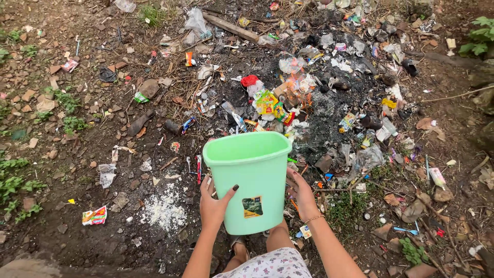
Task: Emptying a trash bin and burning the contents in an outdoor trash pile.
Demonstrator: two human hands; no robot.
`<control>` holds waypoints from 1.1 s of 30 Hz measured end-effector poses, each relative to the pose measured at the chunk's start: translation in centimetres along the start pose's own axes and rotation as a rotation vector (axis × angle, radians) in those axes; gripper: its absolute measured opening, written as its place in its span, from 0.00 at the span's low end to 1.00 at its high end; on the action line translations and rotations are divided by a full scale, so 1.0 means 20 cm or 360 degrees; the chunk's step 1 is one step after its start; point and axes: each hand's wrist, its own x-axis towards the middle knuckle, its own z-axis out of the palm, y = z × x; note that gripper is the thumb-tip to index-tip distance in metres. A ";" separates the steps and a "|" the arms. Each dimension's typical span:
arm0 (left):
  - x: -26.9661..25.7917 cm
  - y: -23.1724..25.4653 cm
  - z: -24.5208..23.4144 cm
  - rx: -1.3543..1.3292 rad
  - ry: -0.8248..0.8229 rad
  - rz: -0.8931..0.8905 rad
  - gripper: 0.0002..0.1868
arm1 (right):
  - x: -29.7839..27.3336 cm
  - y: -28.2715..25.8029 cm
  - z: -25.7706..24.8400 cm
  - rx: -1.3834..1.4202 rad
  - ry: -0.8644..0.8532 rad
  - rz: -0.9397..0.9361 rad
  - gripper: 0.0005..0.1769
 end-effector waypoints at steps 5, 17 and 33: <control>-0.01 0.20 -0.01 -0.0054 0.0113 -0.0145 0.52 | -0.19 -0.05 0.04 0.0036 -0.0012 -0.0055 0.32; -0.27 -0.05 -0.04 0.0125 0.0261 -0.0640 0.48 | -0.35 -0.24 0.03 -0.0303 -0.0628 0.0047 0.39; -1.94 -0.67 0.45 -0.1126 0.0872 -0.0968 0.48 | -0.57 0.13 -0.21 -0.1857 -0.1570 0.0577 0.43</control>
